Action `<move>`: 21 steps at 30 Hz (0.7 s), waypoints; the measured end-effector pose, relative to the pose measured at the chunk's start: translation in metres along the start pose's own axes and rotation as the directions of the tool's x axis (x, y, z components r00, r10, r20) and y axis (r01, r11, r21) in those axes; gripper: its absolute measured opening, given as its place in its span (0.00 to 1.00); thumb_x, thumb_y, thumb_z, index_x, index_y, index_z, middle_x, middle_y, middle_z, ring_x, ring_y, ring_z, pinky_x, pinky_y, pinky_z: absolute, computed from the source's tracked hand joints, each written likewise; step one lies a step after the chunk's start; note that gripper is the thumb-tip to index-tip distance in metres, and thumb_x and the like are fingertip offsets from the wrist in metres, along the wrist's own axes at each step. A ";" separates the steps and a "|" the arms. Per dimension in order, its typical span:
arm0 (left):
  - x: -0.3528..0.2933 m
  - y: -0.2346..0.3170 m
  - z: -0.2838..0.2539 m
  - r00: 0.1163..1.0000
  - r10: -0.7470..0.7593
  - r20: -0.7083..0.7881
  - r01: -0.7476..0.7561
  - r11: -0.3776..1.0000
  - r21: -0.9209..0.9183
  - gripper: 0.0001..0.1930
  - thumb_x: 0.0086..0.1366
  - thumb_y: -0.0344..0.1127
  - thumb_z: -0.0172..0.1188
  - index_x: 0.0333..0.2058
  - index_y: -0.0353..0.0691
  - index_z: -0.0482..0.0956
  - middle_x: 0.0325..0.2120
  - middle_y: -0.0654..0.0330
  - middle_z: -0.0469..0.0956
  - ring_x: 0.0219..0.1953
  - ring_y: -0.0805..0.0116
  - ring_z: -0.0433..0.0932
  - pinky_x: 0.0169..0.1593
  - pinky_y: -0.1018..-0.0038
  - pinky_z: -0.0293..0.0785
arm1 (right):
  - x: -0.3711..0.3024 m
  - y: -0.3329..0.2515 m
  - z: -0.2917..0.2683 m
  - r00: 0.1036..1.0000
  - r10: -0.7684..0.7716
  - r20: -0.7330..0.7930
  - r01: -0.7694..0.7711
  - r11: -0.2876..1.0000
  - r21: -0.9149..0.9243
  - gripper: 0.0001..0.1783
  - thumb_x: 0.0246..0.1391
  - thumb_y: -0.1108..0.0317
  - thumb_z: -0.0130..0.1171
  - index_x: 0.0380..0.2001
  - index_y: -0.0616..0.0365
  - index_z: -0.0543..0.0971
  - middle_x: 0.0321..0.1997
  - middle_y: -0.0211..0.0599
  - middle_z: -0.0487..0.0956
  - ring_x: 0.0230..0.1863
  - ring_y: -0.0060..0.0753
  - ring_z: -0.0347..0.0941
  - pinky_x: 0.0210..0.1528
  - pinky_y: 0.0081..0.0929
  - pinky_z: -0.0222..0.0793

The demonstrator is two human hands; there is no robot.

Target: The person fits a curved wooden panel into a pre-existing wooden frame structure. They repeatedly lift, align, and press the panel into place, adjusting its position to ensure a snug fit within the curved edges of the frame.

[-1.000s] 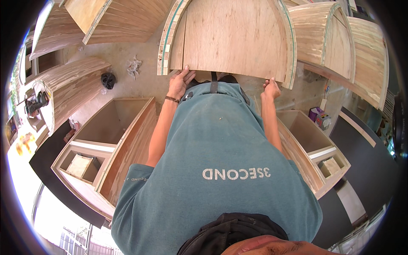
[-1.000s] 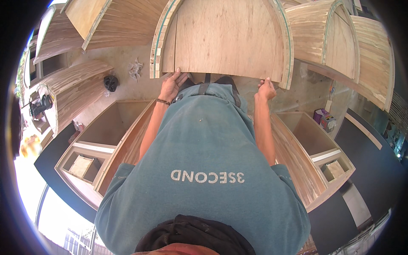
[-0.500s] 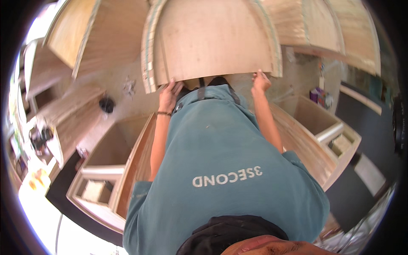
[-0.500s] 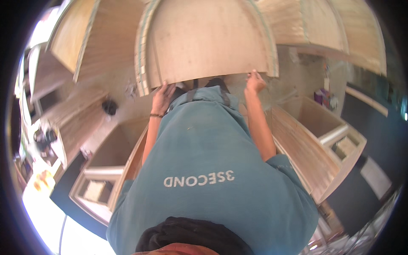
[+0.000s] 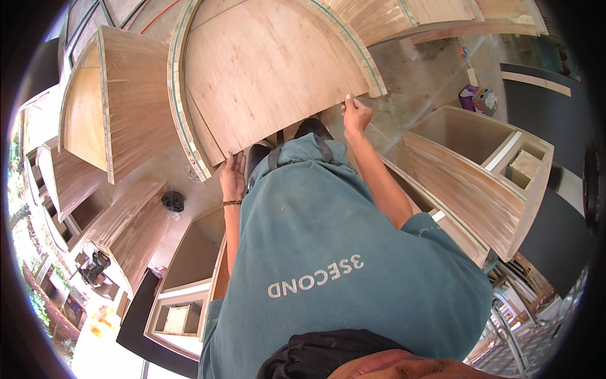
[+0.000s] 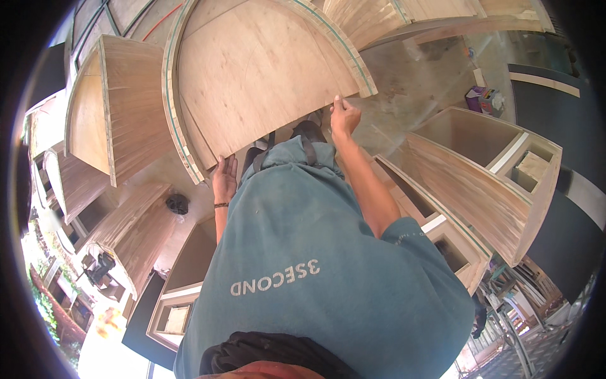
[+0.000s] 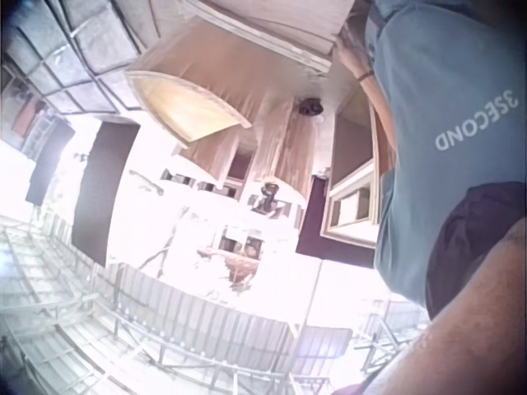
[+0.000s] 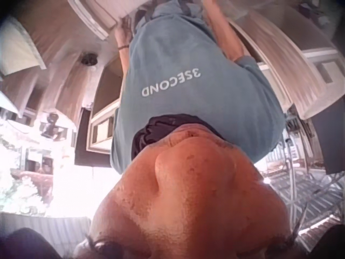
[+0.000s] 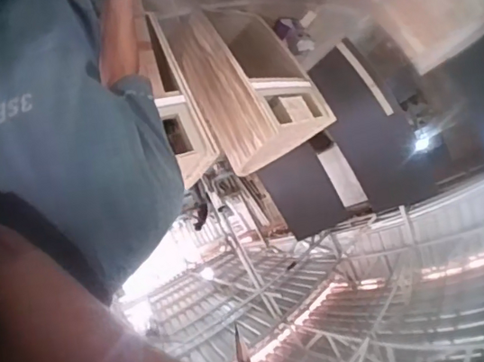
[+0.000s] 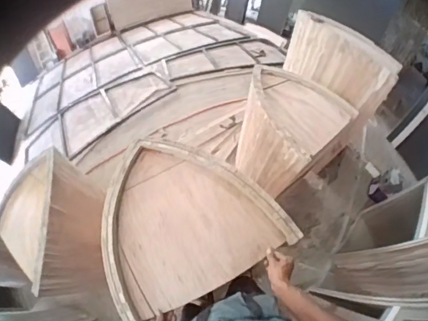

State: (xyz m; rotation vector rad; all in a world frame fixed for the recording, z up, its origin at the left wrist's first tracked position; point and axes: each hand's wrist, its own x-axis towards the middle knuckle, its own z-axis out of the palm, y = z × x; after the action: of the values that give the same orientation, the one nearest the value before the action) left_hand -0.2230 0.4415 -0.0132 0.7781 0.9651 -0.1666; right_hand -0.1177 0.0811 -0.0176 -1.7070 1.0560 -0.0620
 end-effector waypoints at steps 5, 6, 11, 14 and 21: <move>0.004 -0.005 -0.002 1.000 0.019 -0.012 -0.019 1.000 0.000 0.22 0.72 0.38 0.57 0.57 0.28 0.67 0.54 0.51 0.75 0.59 0.58 0.75 0.66 0.63 0.72 | 0.004 0.008 0.002 0.999 -0.027 -0.035 0.026 1.000 -0.010 0.18 0.61 0.61 0.61 0.28 0.69 0.83 0.17 0.37 0.79 0.21 0.24 0.73 0.30 0.32 0.67; 0.005 -0.005 -0.002 1.000 0.018 -0.005 -0.018 1.000 -0.008 0.22 0.72 0.38 0.57 0.57 0.29 0.68 0.54 0.51 0.75 0.59 0.58 0.75 0.66 0.63 0.72 | 0.004 0.008 0.003 0.999 -0.029 -0.045 0.029 1.000 -0.001 0.18 0.61 0.61 0.61 0.27 0.68 0.83 0.17 0.36 0.79 0.21 0.24 0.73 0.30 0.31 0.67; 0.004 -0.005 0.001 1.000 0.011 -0.020 -0.011 1.000 -0.006 0.19 0.73 0.39 0.57 0.55 0.32 0.70 0.54 0.53 0.75 0.60 0.57 0.74 0.67 0.64 0.71 | 0.001 0.004 0.003 0.997 -0.001 -0.079 0.005 0.999 0.050 0.17 0.61 0.61 0.61 0.27 0.66 0.84 0.18 0.34 0.79 0.20 0.23 0.72 0.27 0.28 0.66; 0.004 -0.007 0.003 1.000 0.013 -0.016 -0.013 1.000 0.000 0.19 0.73 0.40 0.56 0.54 0.32 0.70 0.56 0.52 0.73 0.62 0.57 0.72 0.68 0.64 0.68 | 0.000 -0.004 -0.002 0.999 0.043 -0.016 -0.042 0.998 0.048 0.16 0.61 0.61 0.62 0.28 0.65 0.85 0.18 0.32 0.79 0.19 0.21 0.71 0.22 0.26 0.64; -0.016 0.002 0.007 0.985 0.004 -0.170 0.066 0.912 0.406 0.20 0.71 0.45 0.59 0.45 0.29 0.77 0.39 0.52 0.84 0.38 0.64 0.84 0.40 0.72 0.83 | 0.008 0.001 -0.013 0.996 -0.002 0.086 -0.004 0.998 0.069 0.15 0.62 0.62 0.61 0.34 0.66 0.85 0.24 0.32 0.82 0.25 0.19 0.77 0.24 0.20 0.71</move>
State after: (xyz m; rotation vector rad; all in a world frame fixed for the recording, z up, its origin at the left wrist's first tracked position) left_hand -0.2261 0.4349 0.0027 1.1789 1.1191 -0.3443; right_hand -0.1203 0.0659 -0.0158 -1.6324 0.9805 -0.0236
